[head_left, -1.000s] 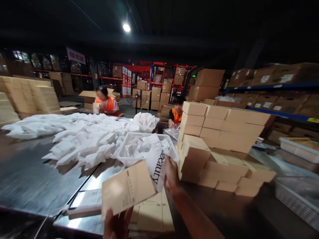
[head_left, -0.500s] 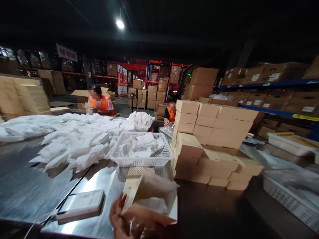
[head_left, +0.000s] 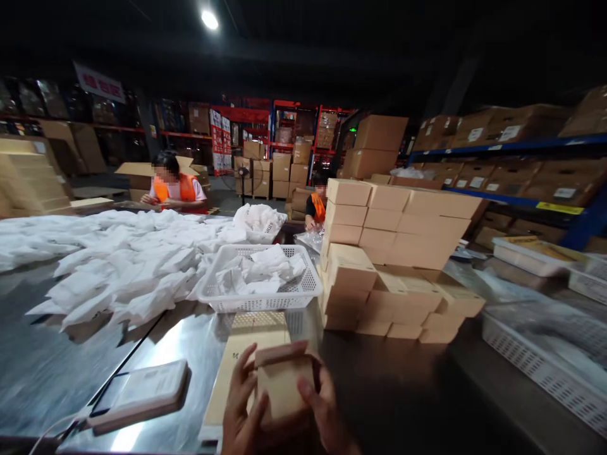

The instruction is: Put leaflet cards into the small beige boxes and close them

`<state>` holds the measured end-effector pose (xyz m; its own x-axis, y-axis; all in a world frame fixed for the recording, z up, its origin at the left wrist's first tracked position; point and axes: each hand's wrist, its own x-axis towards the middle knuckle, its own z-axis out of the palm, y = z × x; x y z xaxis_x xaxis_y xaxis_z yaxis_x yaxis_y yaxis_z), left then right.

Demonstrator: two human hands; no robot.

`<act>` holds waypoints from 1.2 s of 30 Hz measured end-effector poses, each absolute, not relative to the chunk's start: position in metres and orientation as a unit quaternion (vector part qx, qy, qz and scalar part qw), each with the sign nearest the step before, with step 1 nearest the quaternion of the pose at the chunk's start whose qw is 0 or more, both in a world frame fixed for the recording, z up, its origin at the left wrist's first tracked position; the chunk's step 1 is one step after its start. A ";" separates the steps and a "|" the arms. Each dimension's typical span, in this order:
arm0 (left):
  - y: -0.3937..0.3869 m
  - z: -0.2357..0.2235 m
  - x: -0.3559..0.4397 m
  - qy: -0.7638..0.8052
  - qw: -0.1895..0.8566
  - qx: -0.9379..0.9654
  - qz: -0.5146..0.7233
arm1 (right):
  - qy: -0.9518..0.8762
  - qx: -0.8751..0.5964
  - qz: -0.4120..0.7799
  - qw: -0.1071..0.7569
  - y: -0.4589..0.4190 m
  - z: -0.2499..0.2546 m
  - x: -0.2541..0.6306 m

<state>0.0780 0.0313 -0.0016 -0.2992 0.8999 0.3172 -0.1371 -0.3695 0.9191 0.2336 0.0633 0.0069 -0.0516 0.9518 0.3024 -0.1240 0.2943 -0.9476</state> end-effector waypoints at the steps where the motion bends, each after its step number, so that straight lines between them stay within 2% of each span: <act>1: 0.036 -0.002 0.077 0.399 0.390 0.421 0.714 | -0.506 -0.362 0.507 0.596 0.064 0.008 0.231; 3: 0.048 -0.001 0.073 0.365 0.433 0.397 0.722 | -0.432 -0.342 0.579 0.601 0.068 0.013 0.228; 7: 0.066 0.016 0.057 0.405 0.472 0.516 0.589 | -0.478 -0.349 0.597 0.541 0.082 0.027 0.228; 9: 0.067 0.025 0.051 0.416 0.453 0.551 0.564 | -0.539 -0.399 0.475 0.569 0.083 0.037 0.230; 11: 0.061 0.030 0.048 0.408 0.423 0.577 0.567 | -0.606 -0.449 0.222 0.618 0.076 0.051 0.230; 13: 0.050 0.031 0.050 0.397 0.397 0.613 0.556 | -0.687 -0.419 -0.004 0.593 0.061 0.072 0.229; 15: 0.036 0.031 0.057 0.380 0.395 0.624 0.557 | -0.769 -0.337 -0.090 0.535 0.045 0.095 0.224; 19: 0.010 0.032 0.076 0.419 0.384 0.538 0.623 | -0.809 -0.273 -0.099 0.511 0.028 0.125 0.214; 25: -0.010 0.048 0.077 0.468 0.348 0.522 0.622 | -0.814 -0.240 -0.168 0.502 0.026 0.116 0.208; 28: -0.012 0.054 0.079 0.487 0.320 0.560 0.589 | -0.811 -0.238 -0.191 0.500 0.022 0.113 0.209; 33: -0.008 0.047 0.088 0.541 0.203 0.647 0.498 | -0.829 -0.218 -0.199 0.475 0.014 0.118 0.214; 36: -0.008 0.044 0.090 0.542 0.186 0.670 0.472 | -0.826 -0.221 -0.202 0.477 0.012 0.117 0.214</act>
